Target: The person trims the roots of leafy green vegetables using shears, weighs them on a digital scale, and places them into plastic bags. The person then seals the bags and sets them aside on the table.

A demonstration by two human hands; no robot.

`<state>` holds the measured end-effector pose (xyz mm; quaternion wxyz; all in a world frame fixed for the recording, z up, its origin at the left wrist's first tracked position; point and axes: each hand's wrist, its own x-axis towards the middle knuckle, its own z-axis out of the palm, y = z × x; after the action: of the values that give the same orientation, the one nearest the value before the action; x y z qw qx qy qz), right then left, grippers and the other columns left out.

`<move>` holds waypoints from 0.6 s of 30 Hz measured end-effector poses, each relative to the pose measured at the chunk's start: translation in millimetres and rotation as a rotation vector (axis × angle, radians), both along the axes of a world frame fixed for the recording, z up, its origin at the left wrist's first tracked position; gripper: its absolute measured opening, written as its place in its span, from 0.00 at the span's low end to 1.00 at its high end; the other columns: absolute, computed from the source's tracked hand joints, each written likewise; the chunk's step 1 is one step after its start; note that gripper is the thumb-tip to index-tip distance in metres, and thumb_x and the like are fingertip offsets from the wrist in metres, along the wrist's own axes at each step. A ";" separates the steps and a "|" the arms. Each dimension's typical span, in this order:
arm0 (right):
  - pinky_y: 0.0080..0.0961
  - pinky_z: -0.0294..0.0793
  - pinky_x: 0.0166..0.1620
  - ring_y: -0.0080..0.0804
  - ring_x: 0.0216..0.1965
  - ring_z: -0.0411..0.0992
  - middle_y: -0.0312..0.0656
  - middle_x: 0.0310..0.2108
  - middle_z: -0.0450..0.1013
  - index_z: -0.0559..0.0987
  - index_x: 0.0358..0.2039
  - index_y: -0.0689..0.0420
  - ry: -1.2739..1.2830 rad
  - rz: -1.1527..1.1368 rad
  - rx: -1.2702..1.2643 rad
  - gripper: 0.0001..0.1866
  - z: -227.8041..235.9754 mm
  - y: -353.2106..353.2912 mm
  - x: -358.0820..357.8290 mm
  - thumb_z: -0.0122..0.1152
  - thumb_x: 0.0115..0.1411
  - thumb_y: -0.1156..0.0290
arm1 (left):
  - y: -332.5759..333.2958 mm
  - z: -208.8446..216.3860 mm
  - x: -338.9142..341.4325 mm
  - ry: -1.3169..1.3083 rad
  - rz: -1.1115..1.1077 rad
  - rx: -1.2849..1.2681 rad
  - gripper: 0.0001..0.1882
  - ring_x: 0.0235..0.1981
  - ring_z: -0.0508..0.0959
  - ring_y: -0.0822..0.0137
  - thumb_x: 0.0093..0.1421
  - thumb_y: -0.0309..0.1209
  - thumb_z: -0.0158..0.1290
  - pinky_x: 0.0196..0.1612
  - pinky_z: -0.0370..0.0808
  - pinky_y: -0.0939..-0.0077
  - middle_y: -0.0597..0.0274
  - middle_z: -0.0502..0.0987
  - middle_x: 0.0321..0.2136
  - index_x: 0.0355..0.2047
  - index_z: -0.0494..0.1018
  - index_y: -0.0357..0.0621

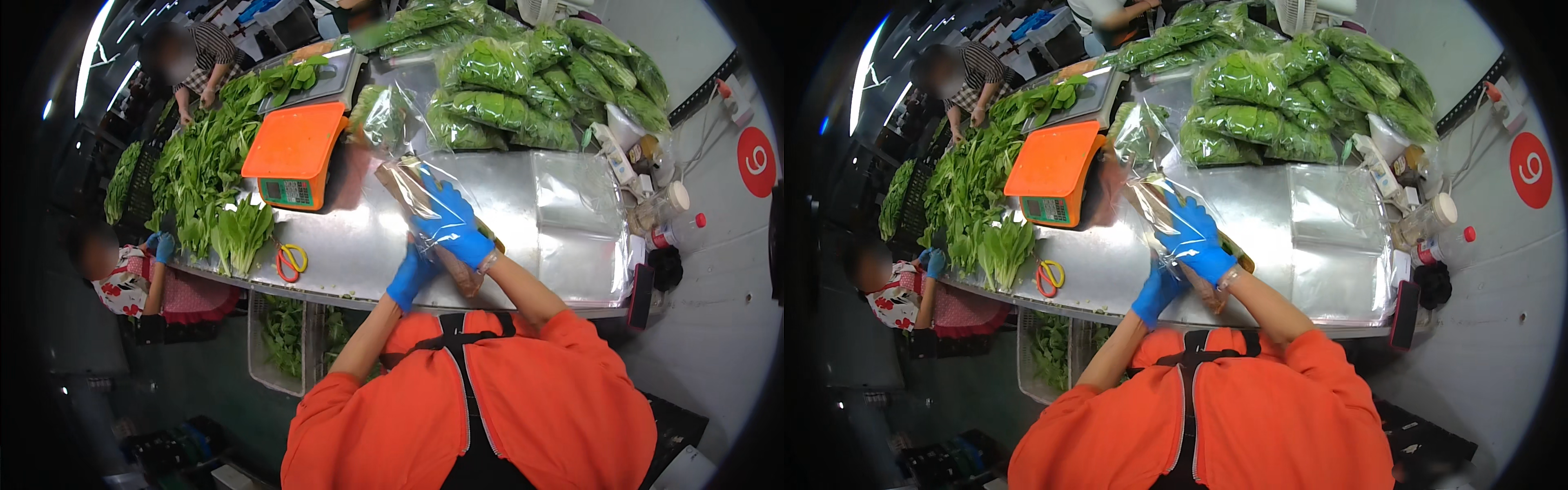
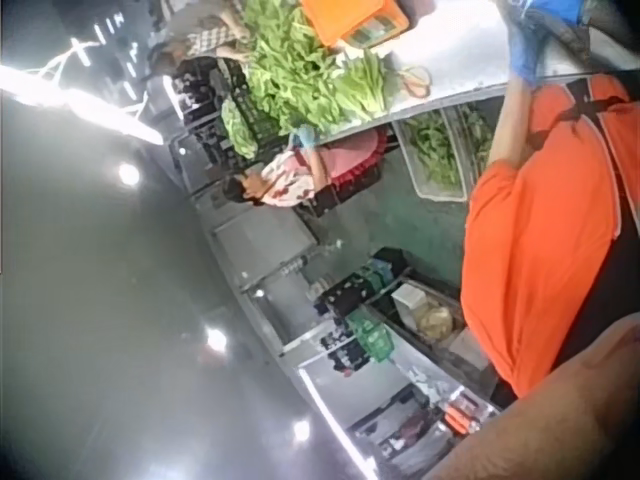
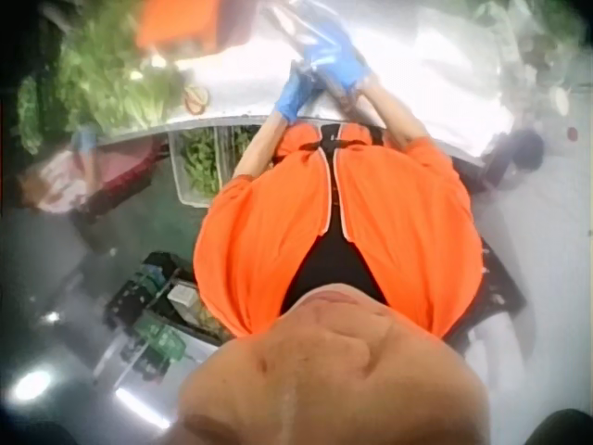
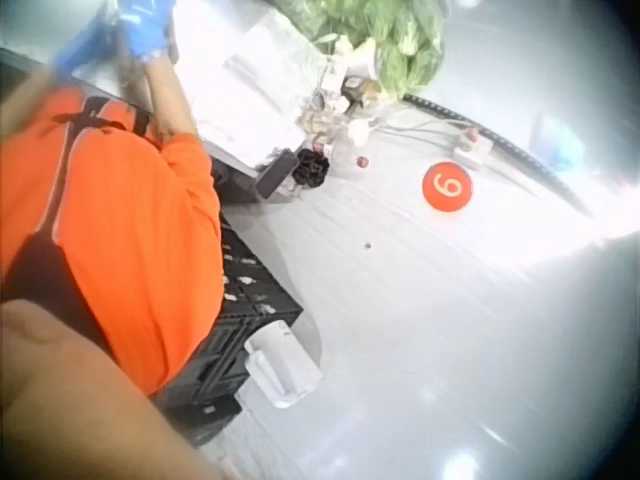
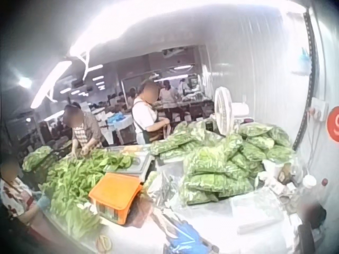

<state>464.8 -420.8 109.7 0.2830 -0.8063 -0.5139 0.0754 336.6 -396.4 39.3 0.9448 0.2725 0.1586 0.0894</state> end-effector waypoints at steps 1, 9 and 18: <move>0.37 0.70 0.33 0.48 0.31 0.70 0.53 0.35 0.68 0.53 0.58 0.51 -0.065 0.018 -0.022 0.39 -7.4 5.5 -8.3 0.54 0.46 0.55 | 9.1 -2.7 1.2 -0.096 0.074 -0.137 0.46 0.57 0.55 0.54 0.51 0.67 0.29 0.59 0.52 0.59 0.54 0.52 0.58 0.59 0.44 0.44; 0.40 0.68 0.33 0.47 0.32 0.69 0.53 0.41 0.64 0.57 0.56 0.45 -0.225 0.139 -0.027 0.32 -40.3 50.2 -22.5 0.54 0.50 0.63 | -7.3 0.0 -30.9 0.205 -0.254 0.253 0.42 0.46 0.71 0.59 0.52 0.65 0.33 0.48 0.67 0.67 0.55 0.67 0.48 0.53 0.58 0.42; 0.47 0.66 0.37 0.50 0.34 0.66 0.57 0.50 0.59 0.60 0.54 0.47 -0.364 0.112 0.021 0.27 -105.1 94.8 -34.1 0.48 0.51 0.67 | -15.6 109.2 0.5 0.648 0.482 1.978 0.24 0.32 0.73 0.55 0.43 0.42 0.58 0.33 0.69 0.63 0.48 0.70 0.32 0.35 0.68 0.40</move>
<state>430.7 -325.9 4.6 0.1893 -0.7737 -0.6016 -0.0613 337.1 -412.0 148.6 0.1740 0.8902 0.3089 0.2859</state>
